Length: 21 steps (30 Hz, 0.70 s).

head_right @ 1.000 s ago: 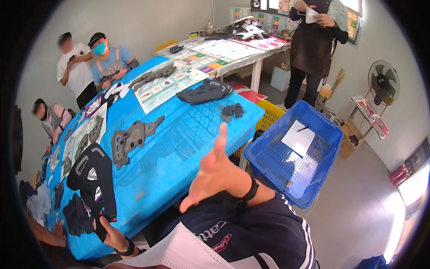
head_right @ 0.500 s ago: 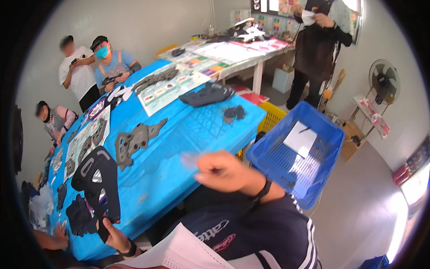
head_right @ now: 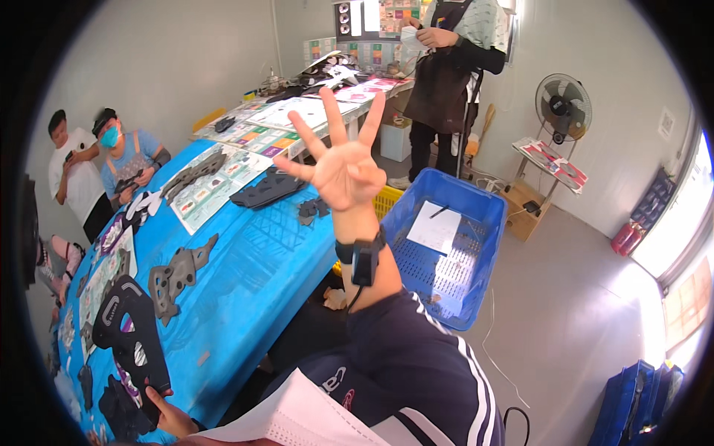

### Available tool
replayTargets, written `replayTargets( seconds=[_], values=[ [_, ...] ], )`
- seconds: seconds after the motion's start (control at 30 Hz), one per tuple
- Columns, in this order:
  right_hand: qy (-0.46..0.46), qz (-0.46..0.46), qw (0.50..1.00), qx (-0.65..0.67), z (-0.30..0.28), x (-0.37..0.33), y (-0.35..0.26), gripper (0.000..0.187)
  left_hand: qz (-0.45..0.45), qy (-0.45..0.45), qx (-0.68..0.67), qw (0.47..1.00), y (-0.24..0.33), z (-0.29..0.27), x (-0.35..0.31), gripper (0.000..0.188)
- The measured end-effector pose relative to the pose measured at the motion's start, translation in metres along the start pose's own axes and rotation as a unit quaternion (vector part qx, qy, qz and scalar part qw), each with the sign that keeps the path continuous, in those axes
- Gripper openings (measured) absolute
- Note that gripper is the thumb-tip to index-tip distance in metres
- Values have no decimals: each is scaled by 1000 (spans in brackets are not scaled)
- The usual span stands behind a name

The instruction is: The person holds a dark grey foam shoe component and applies white adhesive strips to specific sections of it by hand, pressing them down to ensure they stick.

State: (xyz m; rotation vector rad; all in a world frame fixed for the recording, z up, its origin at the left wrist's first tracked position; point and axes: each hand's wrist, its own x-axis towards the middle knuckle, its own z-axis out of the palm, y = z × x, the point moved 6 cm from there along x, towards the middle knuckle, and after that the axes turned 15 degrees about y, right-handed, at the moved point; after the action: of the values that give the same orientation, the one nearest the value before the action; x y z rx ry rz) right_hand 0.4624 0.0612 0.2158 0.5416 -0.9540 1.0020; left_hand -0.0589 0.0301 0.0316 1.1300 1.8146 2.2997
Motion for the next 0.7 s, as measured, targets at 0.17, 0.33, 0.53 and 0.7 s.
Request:
replayTargets(
  seconds=[0.17,0.33,0.53,0.7],
  values=[
    [-12,106,994,3,-34,-41,34,98,22,-13,-27,999,6,-11,-8,33],
    [68,281,955,64,-61,-125,93,98,38,-19,-29,999,14,-20,-6,30],
    [135,445,877,117,-70,-183,166,100,50,-32,-15,998,9,-34,-11,30],
    [104,533,838,54,-56,-221,204,97,17,-69,-28,997,-2,-31,-25,29]
  ],
)
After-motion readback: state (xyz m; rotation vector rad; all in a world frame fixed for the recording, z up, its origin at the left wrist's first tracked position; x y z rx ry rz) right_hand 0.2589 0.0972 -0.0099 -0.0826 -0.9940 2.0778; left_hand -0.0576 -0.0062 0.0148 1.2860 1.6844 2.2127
